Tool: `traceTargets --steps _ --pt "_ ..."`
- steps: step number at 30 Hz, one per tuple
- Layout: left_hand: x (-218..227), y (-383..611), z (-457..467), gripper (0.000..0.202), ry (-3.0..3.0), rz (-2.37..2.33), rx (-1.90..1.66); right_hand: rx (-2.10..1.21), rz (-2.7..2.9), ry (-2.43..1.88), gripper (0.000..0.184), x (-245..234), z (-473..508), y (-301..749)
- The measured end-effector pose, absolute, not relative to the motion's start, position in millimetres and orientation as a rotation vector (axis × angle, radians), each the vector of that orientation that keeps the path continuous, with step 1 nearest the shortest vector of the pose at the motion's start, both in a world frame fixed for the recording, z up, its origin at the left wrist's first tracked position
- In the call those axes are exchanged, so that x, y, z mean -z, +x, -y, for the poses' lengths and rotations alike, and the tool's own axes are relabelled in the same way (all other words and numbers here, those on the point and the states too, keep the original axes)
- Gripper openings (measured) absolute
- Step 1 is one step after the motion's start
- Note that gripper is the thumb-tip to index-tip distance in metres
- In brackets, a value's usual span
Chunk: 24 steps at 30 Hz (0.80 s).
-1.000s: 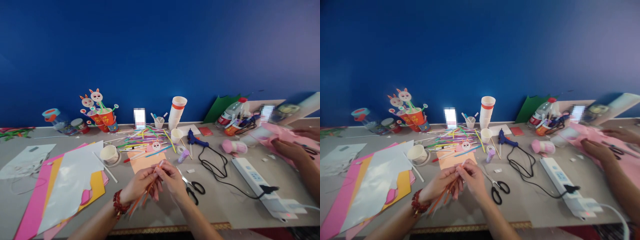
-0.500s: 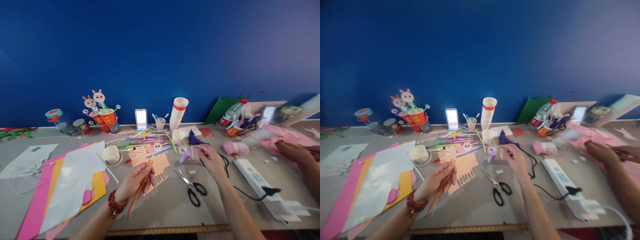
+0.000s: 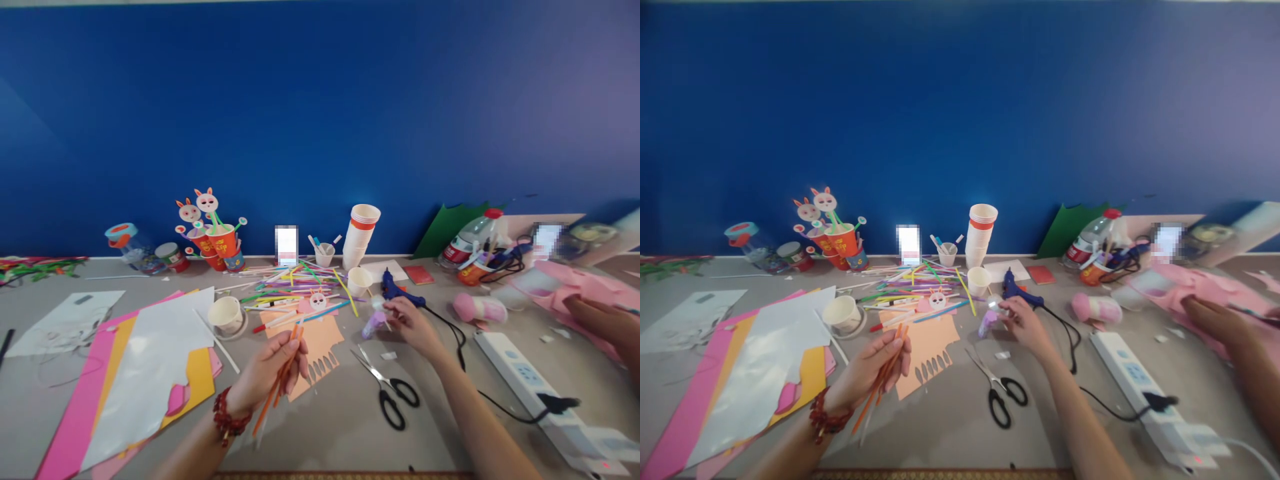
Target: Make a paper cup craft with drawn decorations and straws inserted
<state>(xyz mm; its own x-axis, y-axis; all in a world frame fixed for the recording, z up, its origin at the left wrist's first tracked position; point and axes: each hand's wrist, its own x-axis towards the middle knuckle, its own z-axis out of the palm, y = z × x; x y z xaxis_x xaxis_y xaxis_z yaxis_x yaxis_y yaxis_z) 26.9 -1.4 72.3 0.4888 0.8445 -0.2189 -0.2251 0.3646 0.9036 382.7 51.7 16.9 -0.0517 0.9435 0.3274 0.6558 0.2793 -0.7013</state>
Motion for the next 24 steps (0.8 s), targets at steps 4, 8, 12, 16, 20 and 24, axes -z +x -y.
traceTargets --steps 4,8,12,16,20,24 --pt "-70 27 -1 0.029 0.949 -0.771 -0.832 -0.35 1.551 -1.41 0.021 -42 -39 394" --pt "-79 33 -3 0.028 1.017 -0.768 -0.9 -0.562 1.502 -1.131 0.017 -84 -3 358" --pt "-94 42 -3 0.025 1.003 -0.723 -0.941 -1.065 1.68 -0.846 0.013 -94 21 292" --pt "-94 43 -4 0.024 0.914 -0.55 -0.852 -1.261 1.583 -0.723 0.016 -76 20 252" --pt "-83 37 -7 0.023 0.827 -0.47 -0.858 -1.394 1.469 -0.673 0.019 -60 15 239" --pt "-76 33 -7 0.022 0.792 -0.454 -0.878 -1.553 1.365 -0.629 0.021 -52 15 233"
